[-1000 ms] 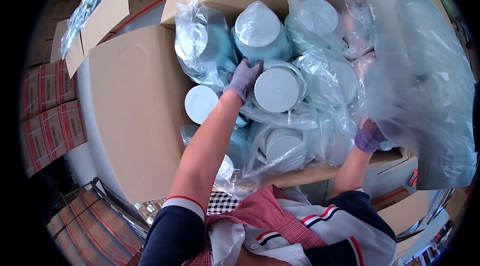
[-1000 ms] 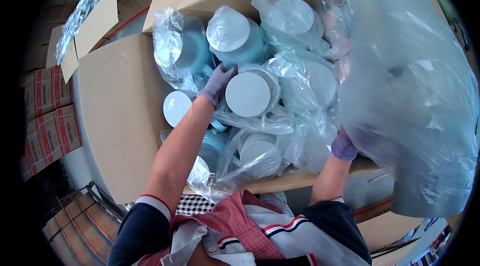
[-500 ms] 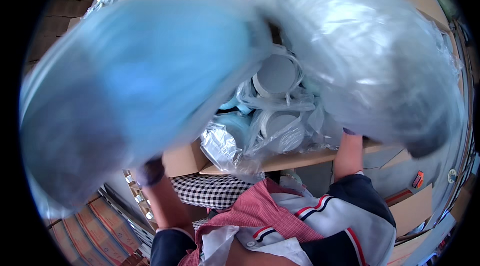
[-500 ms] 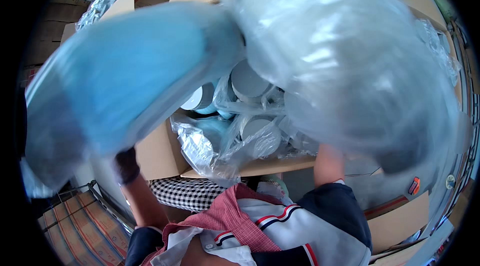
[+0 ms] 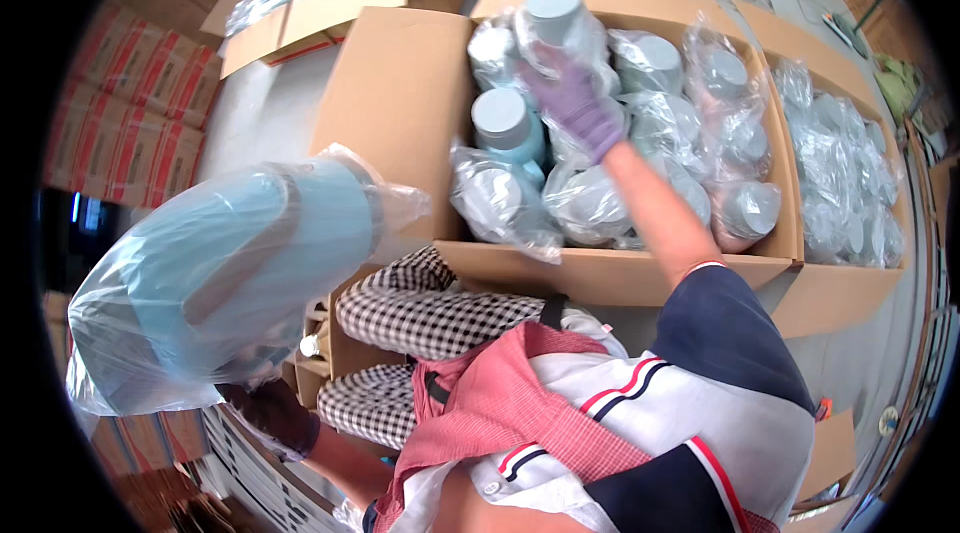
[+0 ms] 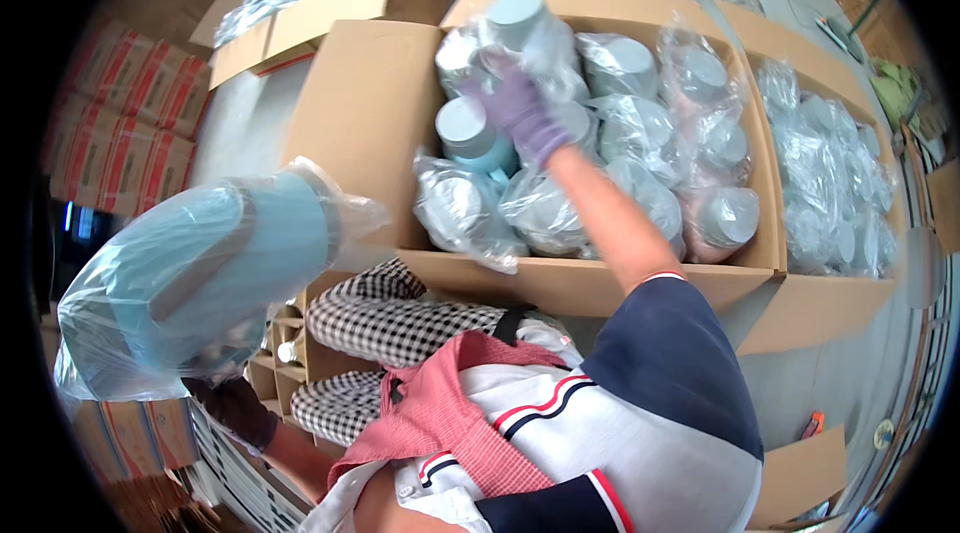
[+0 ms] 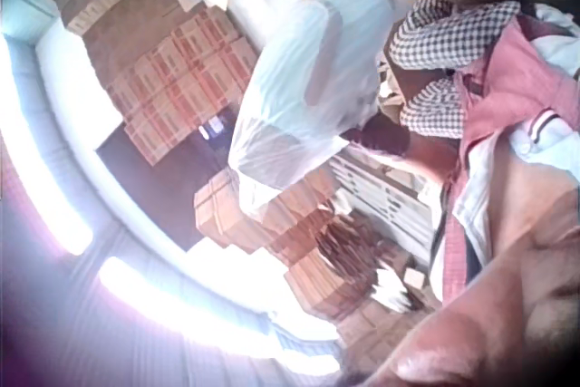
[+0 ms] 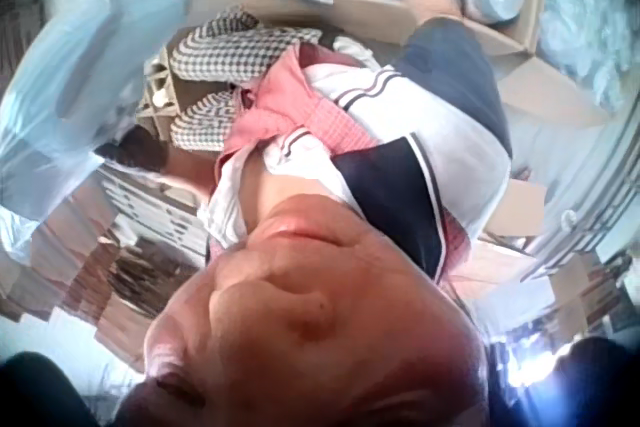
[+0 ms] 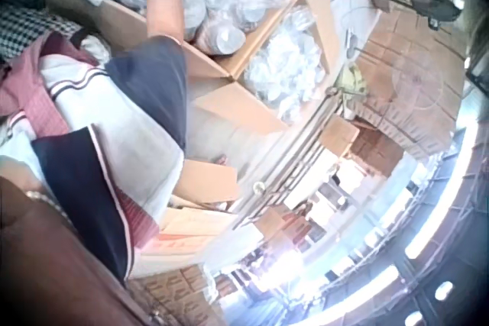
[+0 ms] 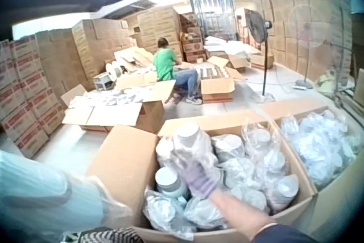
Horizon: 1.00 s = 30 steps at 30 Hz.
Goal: The person sits on the floor and packs cylindrical containers into a cardboard box. They remove containers from plastic bags, place them into a cardboard insert, and then place the insert into the box. The person also handles a blue basin with small white items and places it into the box.
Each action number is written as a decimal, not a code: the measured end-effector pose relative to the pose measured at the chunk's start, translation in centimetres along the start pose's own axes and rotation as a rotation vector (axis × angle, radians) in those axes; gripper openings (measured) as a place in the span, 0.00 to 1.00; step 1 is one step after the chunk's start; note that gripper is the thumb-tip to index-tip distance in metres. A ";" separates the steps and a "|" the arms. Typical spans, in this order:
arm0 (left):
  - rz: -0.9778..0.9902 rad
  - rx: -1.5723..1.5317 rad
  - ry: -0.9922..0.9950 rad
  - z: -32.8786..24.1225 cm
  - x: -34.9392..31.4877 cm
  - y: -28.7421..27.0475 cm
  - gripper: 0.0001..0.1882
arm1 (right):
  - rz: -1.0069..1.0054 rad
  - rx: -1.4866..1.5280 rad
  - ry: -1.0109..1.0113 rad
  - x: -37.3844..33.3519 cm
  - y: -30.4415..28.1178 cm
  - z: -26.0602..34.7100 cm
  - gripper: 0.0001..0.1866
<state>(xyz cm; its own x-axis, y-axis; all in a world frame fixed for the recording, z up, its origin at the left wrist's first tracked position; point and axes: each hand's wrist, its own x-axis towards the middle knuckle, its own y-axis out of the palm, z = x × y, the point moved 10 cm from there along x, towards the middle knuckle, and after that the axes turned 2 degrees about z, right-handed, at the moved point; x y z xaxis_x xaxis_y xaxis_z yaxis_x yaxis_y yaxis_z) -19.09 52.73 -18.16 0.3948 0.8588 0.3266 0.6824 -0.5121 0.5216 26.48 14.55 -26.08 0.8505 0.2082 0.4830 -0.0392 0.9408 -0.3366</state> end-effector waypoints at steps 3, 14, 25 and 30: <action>-0.013 -0.058 0.113 -2.6 -1.8 -2.0 0.24 | 0.793 0.724 0.585 -7.3 19.3 9.9 0.40; -0.089 0.842 0.123 -7.2 -3.3 -7.2 0.24 | 1.388 1.073 -0.159 -9.2 40.4 30.6 0.28; -0.229 0.968 0.200 -7.1 3.9 -11.1 0.24 | 0.072 -0.666 -0.526 16.1 9.6 5.2 0.36; -0.327 1.188 0.165 -9.1 2.0 -6.3 0.27 | 0.364 -1.208 -0.106 11.1 -2.0 -12.5 0.40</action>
<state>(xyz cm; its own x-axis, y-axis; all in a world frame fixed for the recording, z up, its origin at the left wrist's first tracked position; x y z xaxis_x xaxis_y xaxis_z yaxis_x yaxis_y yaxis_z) -28.17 57.52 -13.66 0.0785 0.8866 0.4558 0.9019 0.1317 -0.4115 42.53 11.63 -30.13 0.8429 0.4760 0.2511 0.2886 -0.0060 -0.9574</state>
